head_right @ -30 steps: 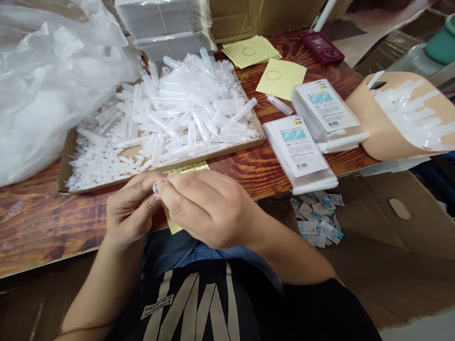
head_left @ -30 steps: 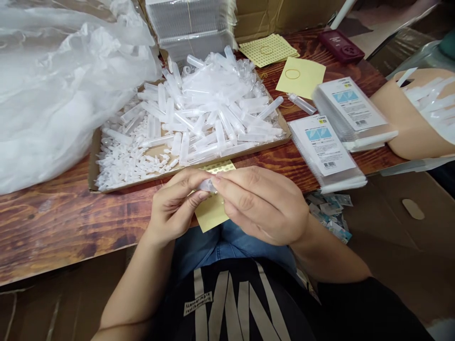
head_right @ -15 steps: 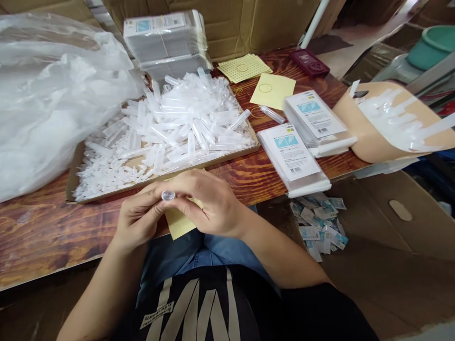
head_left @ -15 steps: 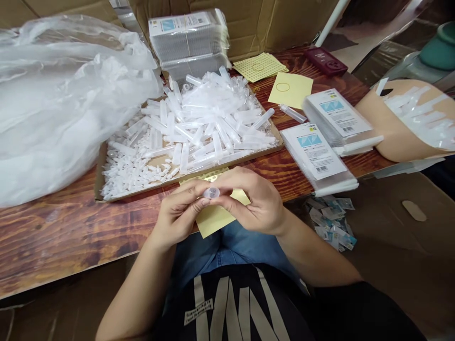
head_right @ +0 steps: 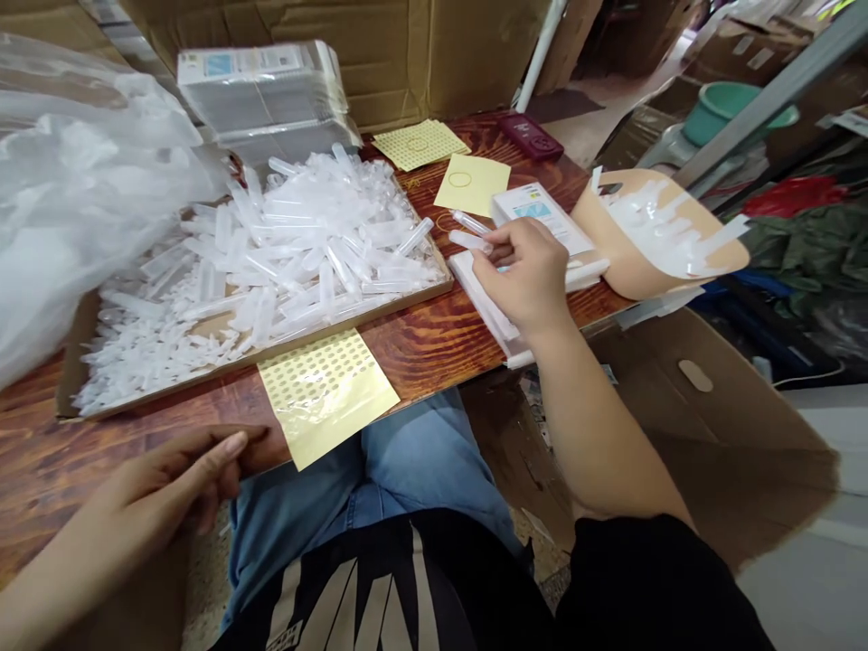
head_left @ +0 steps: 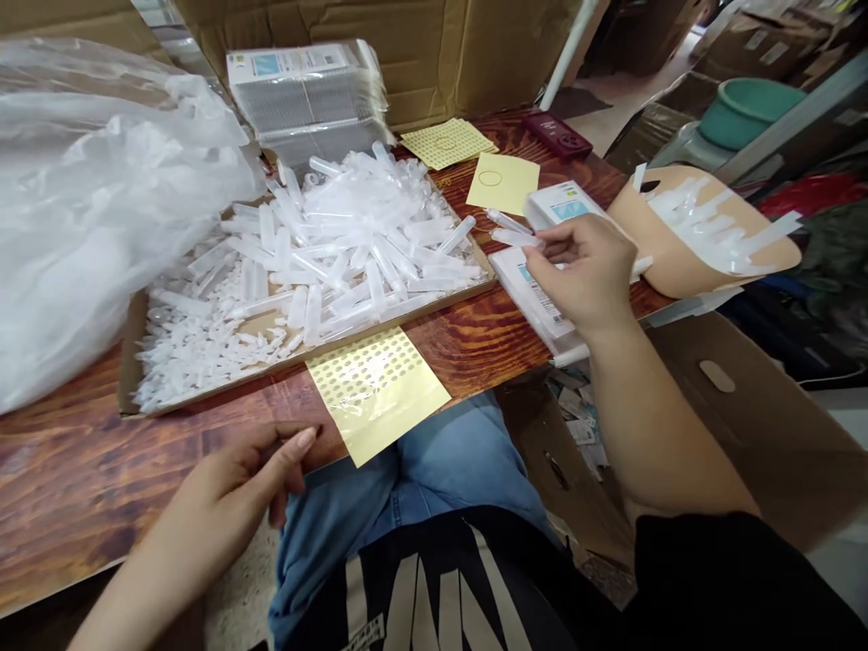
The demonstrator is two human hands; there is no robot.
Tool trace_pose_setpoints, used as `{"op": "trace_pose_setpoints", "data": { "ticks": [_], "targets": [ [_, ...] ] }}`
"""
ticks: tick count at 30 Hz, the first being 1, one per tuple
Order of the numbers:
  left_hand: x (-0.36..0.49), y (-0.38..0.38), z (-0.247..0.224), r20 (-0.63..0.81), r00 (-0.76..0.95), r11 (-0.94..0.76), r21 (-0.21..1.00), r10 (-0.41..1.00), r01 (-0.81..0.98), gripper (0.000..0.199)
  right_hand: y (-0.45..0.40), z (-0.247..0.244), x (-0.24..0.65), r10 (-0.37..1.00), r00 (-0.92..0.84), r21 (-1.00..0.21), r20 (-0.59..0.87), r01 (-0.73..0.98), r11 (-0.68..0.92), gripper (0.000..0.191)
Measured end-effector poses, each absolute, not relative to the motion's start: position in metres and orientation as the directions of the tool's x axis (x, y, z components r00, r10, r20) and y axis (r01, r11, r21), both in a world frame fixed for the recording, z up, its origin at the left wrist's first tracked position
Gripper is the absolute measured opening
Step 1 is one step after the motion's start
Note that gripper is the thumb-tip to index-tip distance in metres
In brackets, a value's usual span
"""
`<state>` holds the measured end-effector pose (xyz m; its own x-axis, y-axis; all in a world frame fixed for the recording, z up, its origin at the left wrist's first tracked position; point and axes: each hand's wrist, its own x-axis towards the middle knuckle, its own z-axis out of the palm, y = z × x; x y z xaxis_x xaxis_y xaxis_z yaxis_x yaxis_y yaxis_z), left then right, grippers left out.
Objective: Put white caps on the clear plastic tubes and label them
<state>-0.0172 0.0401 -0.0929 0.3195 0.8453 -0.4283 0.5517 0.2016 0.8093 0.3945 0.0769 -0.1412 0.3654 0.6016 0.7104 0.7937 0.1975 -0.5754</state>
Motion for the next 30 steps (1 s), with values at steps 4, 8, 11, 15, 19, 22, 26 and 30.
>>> {"op": "trace_pose_setpoints", "data": {
  "ticks": [4,8,11,15,19,22,26,30],
  "targets": [
    [-0.014,0.034,-0.089,-0.698,0.315,0.618,0.716,0.643,0.326,0.054,0.099,-0.150,0.411,0.774,0.244,-0.473,0.585,0.877,0.080,0.017],
    [0.002,0.039,-0.088,-0.774,0.335,0.815,0.579,0.537,0.032,0.038,0.091,-0.143,0.393,0.772,0.191,-0.378,0.607,0.923,0.069,0.026],
    [0.014,0.050,-0.087,-0.790,0.370,0.838,0.543,0.489,0.052,0.031,0.070,-0.131,0.352,0.728,0.104,-0.353,0.677,0.915,0.198,0.022],
    [0.033,0.061,-0.087,-0.801,0.336,0.777,0.582,0.496,0.240,0.037,0.040,-0.121,0.287,0.780,-0.181,-0.464,0.598,0.715,0.522,0.004],
    [0.046,0.066,-0.087,-0.835,0.196,0.778,0.550,0.515,0.304,0.042,0.025,-0.124,0.251,0.779,-0.371,-0.547,0.506,0.560,0.622,0.013],
    [0.050,0.069,-0.087,-0.850,0.122,0.798,0.523,0.512,0.299,0.040,0.021,-0.132,0.241,0.798,-0.402,-0.608,0.449,0.516,0.603,0.019],
    [0.056,0.070,-0.085,-0.874,0.093,0.823,0.482,0.478,0.302,0.040,0.016,-0.142,0.235,0.813,-0.350,-0.639,0.466,0.502,0.582,0.021],
    [0.065,0.069,-0.080,-0.879,0.094,0.833,0.474,0.467,0.287,0.036,0.010,-0.147,0.232,0.803,-0.252,-0.656,0.540,0.471,0.589,0.017]
  ]
}}
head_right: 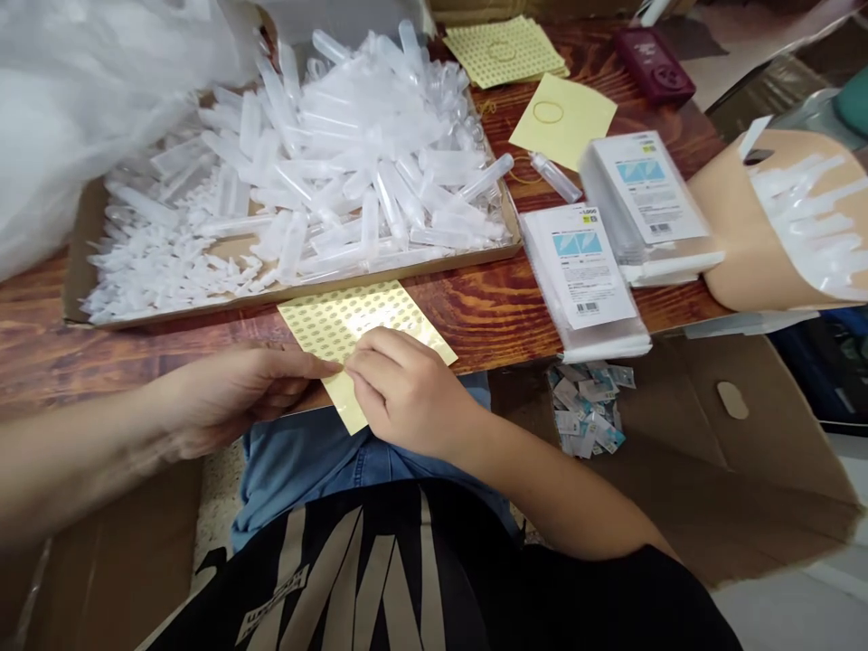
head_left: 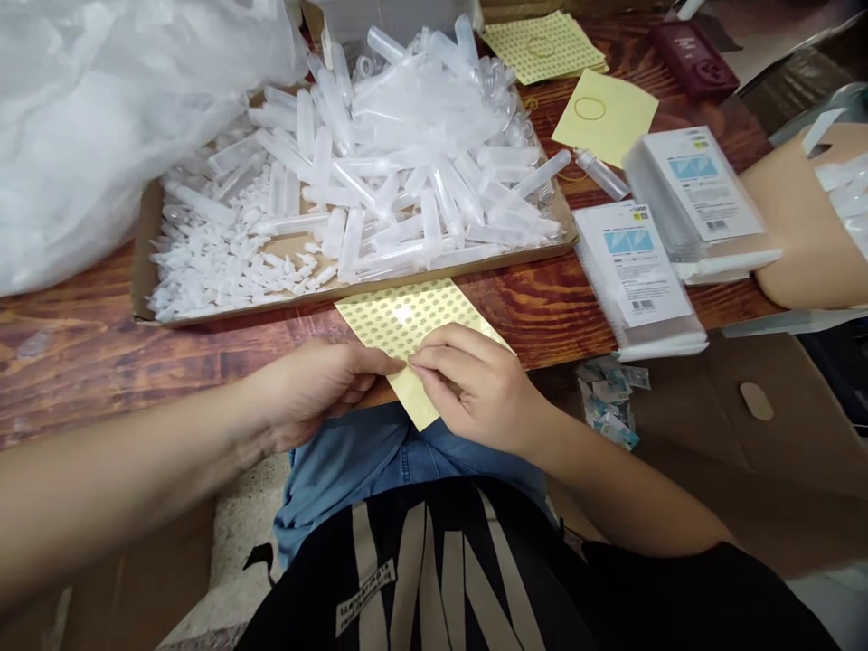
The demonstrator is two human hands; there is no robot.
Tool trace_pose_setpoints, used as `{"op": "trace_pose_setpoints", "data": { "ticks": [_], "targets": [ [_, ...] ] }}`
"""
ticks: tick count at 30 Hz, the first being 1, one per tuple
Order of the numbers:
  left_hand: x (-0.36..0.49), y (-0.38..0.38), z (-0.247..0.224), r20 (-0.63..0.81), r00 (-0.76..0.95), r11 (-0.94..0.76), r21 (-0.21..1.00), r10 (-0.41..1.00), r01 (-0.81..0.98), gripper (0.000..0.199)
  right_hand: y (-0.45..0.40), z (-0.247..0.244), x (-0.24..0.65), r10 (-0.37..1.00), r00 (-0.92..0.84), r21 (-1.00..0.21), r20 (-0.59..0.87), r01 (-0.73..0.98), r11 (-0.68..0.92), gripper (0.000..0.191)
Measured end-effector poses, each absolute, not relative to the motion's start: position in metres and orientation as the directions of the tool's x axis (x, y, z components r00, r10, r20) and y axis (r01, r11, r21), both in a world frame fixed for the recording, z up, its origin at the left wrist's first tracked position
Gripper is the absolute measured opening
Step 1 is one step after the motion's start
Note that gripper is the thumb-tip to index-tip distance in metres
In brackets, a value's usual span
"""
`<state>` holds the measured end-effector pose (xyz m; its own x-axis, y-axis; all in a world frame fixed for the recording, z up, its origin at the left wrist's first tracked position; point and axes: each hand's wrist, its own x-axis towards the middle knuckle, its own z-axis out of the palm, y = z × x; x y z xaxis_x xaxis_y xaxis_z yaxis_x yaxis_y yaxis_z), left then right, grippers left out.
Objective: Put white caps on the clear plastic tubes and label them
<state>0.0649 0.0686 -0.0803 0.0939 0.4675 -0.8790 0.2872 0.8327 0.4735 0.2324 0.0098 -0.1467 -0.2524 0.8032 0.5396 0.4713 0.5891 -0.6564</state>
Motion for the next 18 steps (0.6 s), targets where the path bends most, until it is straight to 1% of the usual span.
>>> {"op": "trace_pose_setpoints", "data": {
  "ticks": [6,10,12,15,16,18],
  "targets": [
    [0.076,0.065,-0.075,-0.874,0.084,0.844,0.485,0.479,0.230,0.029,0.004,-0.150,0.232,0.775,-0.159,-0.660,0.611,0.438,0.611,0.016],
    [0.076,0.063,-0.081,-0.851,0.113,0.827,0.524,0.512,0.204,0.024,0.003,-0.151,0.233,0.784,-0.129,-0.636,0.607,0.512,0.577,0.015],
    [0.075,0.062,-0.085,-0.833,0.159,0.810,0.552,0.529,0.197,0.025,0.002,-0.149,0.235,0.797,-0.128,-0.620,0.590,0.561,0.549,0.016],
    [0.073,0.061,-0.089,-0.801,0.229,0.777,0.595,0.553,0.206,0.026,0.002,-0.143,0.238,0.811,-0.149,-0.610,0.565,0.587,0.533,0.020],
    [0.072,0.061,-0.090,-0.791,0.240,0.766,0.608,0.562,0.209,0.025,0.002,-0.141,0.238,0.814,-0.166,-0.601,0.557,0.596,0.532,0.022],
    [0.071,0.061,-0.091,-0.775,0.244,0.747,0.630,0.584,0.214,0.016,0.002,-0.136,0.240,0.817,-0.209,-0.563,0.537,0.633,0.532,0.026]
  ]
}}
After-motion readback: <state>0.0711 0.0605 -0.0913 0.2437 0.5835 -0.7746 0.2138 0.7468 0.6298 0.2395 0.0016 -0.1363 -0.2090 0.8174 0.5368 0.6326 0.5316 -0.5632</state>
